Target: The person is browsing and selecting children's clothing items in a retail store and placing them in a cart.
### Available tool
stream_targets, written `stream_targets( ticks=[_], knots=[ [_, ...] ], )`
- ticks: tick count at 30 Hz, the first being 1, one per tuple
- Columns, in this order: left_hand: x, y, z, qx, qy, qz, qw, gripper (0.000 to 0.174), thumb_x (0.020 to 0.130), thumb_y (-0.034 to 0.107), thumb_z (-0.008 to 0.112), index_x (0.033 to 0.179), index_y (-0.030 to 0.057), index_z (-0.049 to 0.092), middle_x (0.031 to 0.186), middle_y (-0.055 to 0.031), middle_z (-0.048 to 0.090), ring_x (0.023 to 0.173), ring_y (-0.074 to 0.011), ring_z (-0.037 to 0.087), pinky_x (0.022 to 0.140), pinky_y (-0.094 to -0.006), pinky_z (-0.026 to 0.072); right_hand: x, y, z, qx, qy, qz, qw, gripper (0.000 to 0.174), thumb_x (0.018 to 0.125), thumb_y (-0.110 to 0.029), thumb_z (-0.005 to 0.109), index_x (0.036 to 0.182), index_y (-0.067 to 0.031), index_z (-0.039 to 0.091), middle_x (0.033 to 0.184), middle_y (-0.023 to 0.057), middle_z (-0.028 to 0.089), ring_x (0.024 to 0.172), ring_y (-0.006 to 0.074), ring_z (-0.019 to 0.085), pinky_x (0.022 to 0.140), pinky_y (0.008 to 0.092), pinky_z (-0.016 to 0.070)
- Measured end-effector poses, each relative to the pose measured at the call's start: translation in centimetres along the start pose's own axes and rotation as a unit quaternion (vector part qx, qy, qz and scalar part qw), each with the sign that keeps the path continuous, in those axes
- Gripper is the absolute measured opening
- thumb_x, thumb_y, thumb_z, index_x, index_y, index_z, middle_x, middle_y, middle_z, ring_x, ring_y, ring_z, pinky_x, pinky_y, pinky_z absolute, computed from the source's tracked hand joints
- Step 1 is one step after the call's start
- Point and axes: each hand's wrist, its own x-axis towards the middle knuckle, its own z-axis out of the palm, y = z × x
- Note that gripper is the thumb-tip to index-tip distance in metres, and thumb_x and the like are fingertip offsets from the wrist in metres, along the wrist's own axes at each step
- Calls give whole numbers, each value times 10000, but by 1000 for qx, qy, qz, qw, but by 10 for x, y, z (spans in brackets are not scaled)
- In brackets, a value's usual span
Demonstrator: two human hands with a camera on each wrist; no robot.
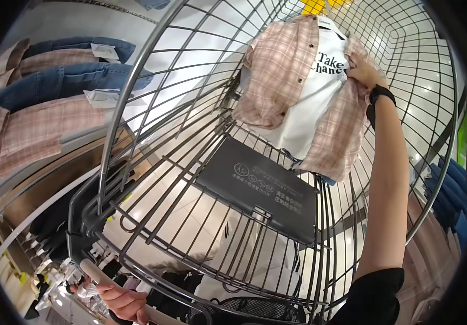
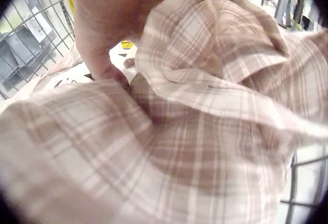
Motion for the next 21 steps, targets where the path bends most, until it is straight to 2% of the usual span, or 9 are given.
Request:
stream_targets(
  ticks=[2, 4, 6, 10, 12, 15, 17, 20, 21],
  knots=[
    [4, 3, 0, 25, -8, -31, 999, 214, 629, 273, 459, 439, 179, 483, 500, 95, 545, 579, -92, 413, 786, -326, 248, 4, -13, -13, -144, -105, 46, 983, 596, 674, -222, 547, 1218, -54, 373, 1058, 183, 553, 948, 336, 535, 817, 383, 408],
    [-1, 3, -1, 27, -18, -39, 999, 174, 592, 249, 455, 436, 182, 494, 495, 98, 543, 548, -82, 422, 798, -316, 245, -3, -37, -18, -209, -34, 125, 969, 562, 680, -211, 553, 1206, -78, 405, 1137, 146, 512, 1021, 323, 494, 848, 384, 399],
    [-2, 5, 2, 24, -14, -59, 998, 159, 573, 239, 453, 430, 186, 498, 478, 99, 533, 555, -77, 428, 808, -317, 242, 7, -19, -10, -365, 202, -21, 909, 572, 685, -203, 554, 1227, -116, 393, 1214, 134, 449, 1079, 308, 453, 873, 392, 388],
    [-16, -3, 1, 11, 6, -42, 999, 162, 564, 236, 456, 414, 188, 494, 457, 92, 522, 559, -75, 437, 835, -319, 237, 19, 6, -4, -206, 52, 63, 975, 697, 662, -186, 550, 1300, -93, 284, 1284, 129, 366, 1165, 334, 361, 931, 405, 347],
    [-18, -3, 1, 3, 1, -30, 1000, 150, 561, 236, 465, 420, 187, 481, 473, 87, 531, 587, -88, 451, 848, -325, 235, 31, 37, 18, -93, 95, 57, 990, 827, 597, -235, 577, 1326, -79, 218, 1311, 179, 317, 1154, 307, 393, 940, 371, 346],
    [-20, -2, -2, 18, 6, -39, 999, 154, 588, 238, 458, 447, 186, 492, 504, 81, 548, 639, -117, 461, 835, -329, 253, 20, 4, -11, -102, 78, 111, 986, 773, 584, -259, 594, 1271, -30, 324, 1224, 216, 419, 1060, 320, 480, 877, 363, 394],
    [-17, -4, -1, 17, 3, -40, 999, 157, 591, 239, 457, 448, 185, 492, 506, 81, 549, 639, -117, 460, 832, -327, 255, 17, -8, -31, -121, -125, 158, 972, 626, 584, -275, 599, 1127, 16, 484, 1029, 233, 552, 935, 322, 555, 792, 362, 434],
    [-16, -8, 4, 19, 12, -31, 999, 161, 597, 240, 456, 451, 185, 493, 508, 81, 549, 640, -117, 459, 827, -325, 258, 7, 0, -19, -107, -84, 91, 986, 517, 579, -307, 609, 970, 30, 571, 851, 225, 602, 827, 316, 589, 744, 362, 445],
    [-18, -8, -3, 22, 15, -31, 999, 162, 599, 241, 456, 452, 184, 493, 509, 81, 549, 640, -117, 459, 825, -324, 259, -2, 3, -8, -102, 13, 100, 990, 496, 618, -317, 603, 978, 23, 564, 867, 226, 598, 836, 333, 580, 744, 370, 442]
  ],
)
